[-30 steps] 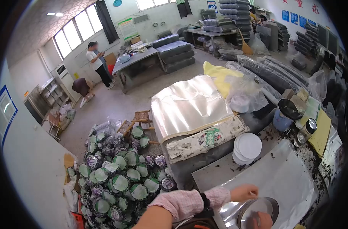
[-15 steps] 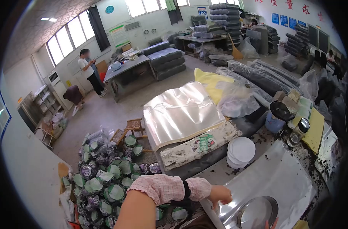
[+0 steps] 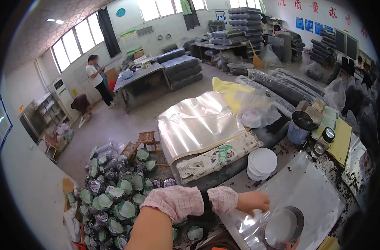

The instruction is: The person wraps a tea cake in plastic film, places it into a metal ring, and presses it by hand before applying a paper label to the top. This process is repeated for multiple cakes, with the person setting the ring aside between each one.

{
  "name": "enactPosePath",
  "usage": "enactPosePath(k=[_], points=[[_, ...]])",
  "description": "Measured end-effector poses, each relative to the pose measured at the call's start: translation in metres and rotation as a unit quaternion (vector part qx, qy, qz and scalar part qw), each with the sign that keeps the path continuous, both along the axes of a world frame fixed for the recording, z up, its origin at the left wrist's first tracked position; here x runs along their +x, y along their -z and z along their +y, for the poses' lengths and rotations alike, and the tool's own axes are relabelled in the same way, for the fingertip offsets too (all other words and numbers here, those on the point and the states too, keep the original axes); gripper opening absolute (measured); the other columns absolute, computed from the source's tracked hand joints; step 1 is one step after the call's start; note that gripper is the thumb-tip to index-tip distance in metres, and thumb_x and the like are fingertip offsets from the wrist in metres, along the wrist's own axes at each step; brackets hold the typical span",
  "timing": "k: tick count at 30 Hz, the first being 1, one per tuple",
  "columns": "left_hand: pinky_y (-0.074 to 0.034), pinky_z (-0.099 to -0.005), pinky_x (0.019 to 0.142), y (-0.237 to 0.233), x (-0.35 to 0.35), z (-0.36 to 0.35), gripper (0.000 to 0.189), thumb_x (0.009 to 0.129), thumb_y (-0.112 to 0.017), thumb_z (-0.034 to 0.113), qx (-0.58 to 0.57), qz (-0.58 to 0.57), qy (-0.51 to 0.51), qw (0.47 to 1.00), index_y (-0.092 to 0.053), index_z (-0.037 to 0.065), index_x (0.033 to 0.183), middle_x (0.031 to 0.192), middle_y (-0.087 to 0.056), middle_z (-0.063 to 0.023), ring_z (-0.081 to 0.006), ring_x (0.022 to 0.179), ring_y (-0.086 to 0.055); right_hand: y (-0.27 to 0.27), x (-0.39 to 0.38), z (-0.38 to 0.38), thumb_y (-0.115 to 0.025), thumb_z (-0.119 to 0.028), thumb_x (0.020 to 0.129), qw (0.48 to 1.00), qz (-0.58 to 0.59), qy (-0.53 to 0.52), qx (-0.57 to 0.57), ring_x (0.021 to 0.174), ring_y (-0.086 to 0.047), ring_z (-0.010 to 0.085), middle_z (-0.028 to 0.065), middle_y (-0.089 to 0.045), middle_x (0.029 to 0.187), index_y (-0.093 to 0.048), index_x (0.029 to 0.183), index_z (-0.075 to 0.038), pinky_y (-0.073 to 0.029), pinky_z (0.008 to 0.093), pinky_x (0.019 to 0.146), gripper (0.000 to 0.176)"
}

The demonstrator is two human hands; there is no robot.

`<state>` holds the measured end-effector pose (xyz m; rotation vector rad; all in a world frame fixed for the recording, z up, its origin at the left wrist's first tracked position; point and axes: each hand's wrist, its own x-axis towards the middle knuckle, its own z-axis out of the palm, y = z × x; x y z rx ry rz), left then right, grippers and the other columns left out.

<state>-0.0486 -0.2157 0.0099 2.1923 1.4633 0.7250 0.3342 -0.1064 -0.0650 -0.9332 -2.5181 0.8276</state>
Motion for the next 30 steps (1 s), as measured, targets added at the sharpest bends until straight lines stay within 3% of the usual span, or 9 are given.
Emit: enactPosePath(k=[8, 13, 14, 15, 17, 21, 23, 26, 30], points=[[-0.050, -0.0427, 0.080, 0.111, -0.010, -0.018, 0.023, 0.063, -0.089, 0.024, -0.179, -0.016, 0.041, 0.983, -0.071, 0.011, 0.068, 0.092, -0.067, -0.0070, -0.0288, 0.098, -0.061, -0.037, 0.039, -0.010, -0.093, -0.026, 0.065, 0.999, 0.033, -0.012, -0.002, 0.131, -0.044, 0.0538, 0.0373, -0.041, 0.143, -0.070, 0.094, -0.009, -0.039, 0.0548, 0.108, 0.041], [-0.050, -0.0444, 0.082, 0.061, -0.008, -0.017, 0.045, 0.059, -0.091, 0.023, -0.236, 0.033, 0.075, 0.968, -0.070, 0.009, 0.096, 0.098, -0.066, -0.0083, -0.0320, 0.099, -0.063, -0.043, 0.039, -0.020, -0.088, -0.010, 0.066, 0.986, 0.077, -0.117, 0.090, 0.123, -0.055, 0.0486, 0.0378, -0.036, 0.148, -0.072, 0.100, -0.010, -0.049, 0.0493, 0.102, 0.037], [-0.049, -0.0436, 0.084, 0.089, -0.015, -0.018, 0.041, 0.057, -0.092, 0.022, -0.207, 0.025, 0.093, 0.973, -0.069, 0.009, 0.088, 0.099, -0.064, -0.0082, -0.0324, 0.098, -0.062, -0.042, 0.033, -0.029, -0.080, -0.007, 0.075, 0.995, 0.068, -0.066, -0.038, 0.115, -0.063, 0.0394, 0.0286, -0.050, 0.142, -0.073, 0.106, -0.009, -0.053, 0.0454, 0.097, 0.032], [-0.049, -0.0425, 0.085, 0.109, -0.021, -0.022, 0.032, 0.062, -0.090, 0.022, -0.119, -0.057, 0.118, 0.984, -0.071, 0.010, 0.084, 0.096, -0.064, -0.0070, -0.0304, 0.097, -0.063, -0.039, 0.038, -0.020, -0.087, -0.019, 0.067, 0.991, 0.069, -0.113, 0.010, 0.124, -0.053, 0.0477, 0.0340, -0.042, 0.146, -0.072, 0.104, -0.013, -0.049, 0.0492, 0.102, 0.041], [-0.051, -0.0386, 0.083, 0.081, -0.015, -0.020, 0.012, 0.081, -0.079, 0.022, -0.257, -0.077, 0.055, 0.962, -0.075, 0.012, 0.087, 0.094, -0.067, -0.0051, -0.0257, 0.094, -0.064, -0.045, 0.039, -0.016, -0.094, -0.030, 0.058, 0.984, 0.055, -0.161, 0.049, 0.133, -0.044, 0.0568, 0.0408, -0.033, 0.149, -0.070, 0.094, -0.016, -0.043, 0.0539, 0.108, 0.046], [-0.053, -0.0406, 0.080, 0.062, -0.013, -0.008, 0.009, 0.089, -0.070, 0.015, -0.190, 0.005, 0.106, 0.976, -0.073, 0.007, 0.092, 0.094, -0.067, -0.0098, -0.0301, 0.088, -0.065, -0.050, 0.008, -0.030, -0.085, -0.024, 0.073, 0.952, 0.095, -0.285, 0.055, 0.135, -0.042, 0.0541, 0.0409, -0.032, 0.150, -0.065, 0.105, -0.010, -0.045, 0.0511, 0.107, 0.040], [-0.053, -0.0413, 0.078, 0.012, -0.003, 0.023, 0.007, 0.087, -0.071, 0.011, -0.119, -0.075, -0.036, 0.989, -0.070, 0.005, 0.089, 0.094, -0.067, -0.0113, -0.0318, 0.088, -0.064, -0.035, -0.035, -0.051, -0.082, -0.026, 0.078, 0.946, 0.066, -0.318, 0.017, 0.133, -0.046, 0.0502, 0.0386, -0.035, 0.148, -0.061, 0.112, -0.007, -0.046, 0.0476, 0.106, 0.044], [-0.051, -0.0419, 0.075, -0.052, 0.013, 0.019, 0.004, 0.083, -0.069, 0.005, -0.081, -0.046, -0.083, 0.992, -0.069, 0.004, 0.087, 0.089, -0.064, -0.0103, -0.0318, 0.084, -0.062, -0.010, -0.052, -0.042, -0.081, -0.030, 0.080, 0.960, 0.039, -0.261, -0.096, 0.127, -0.051, 0.0487, 0.0341, -0.040, 0.145, -0.057, 0.118, -0.006, -0.046, 0.0477, 0.105, 0.051], [-0.053, -0.0383, 0.078, 0.002, 0.034, -0.019, 0.012, 0.079, -0.079, 0.017, -0.010, 0.142, 0.015, 0.990, -0.072, 0.013, 0.088, 0.091, -0.065, -0.0061, -0.0278, 0.088, -0.064, 0.007, -0.027, 0.022, -0.081, -0.031, 0.081, 0.996, 0.054, 0.068, -0.021, 0.123, -0.054, 0.0463, 0.0297, -0.048, 0.138, -0.050, 0.136, -0.003, -0.045, 0.0487, 0.106, 0.069]])
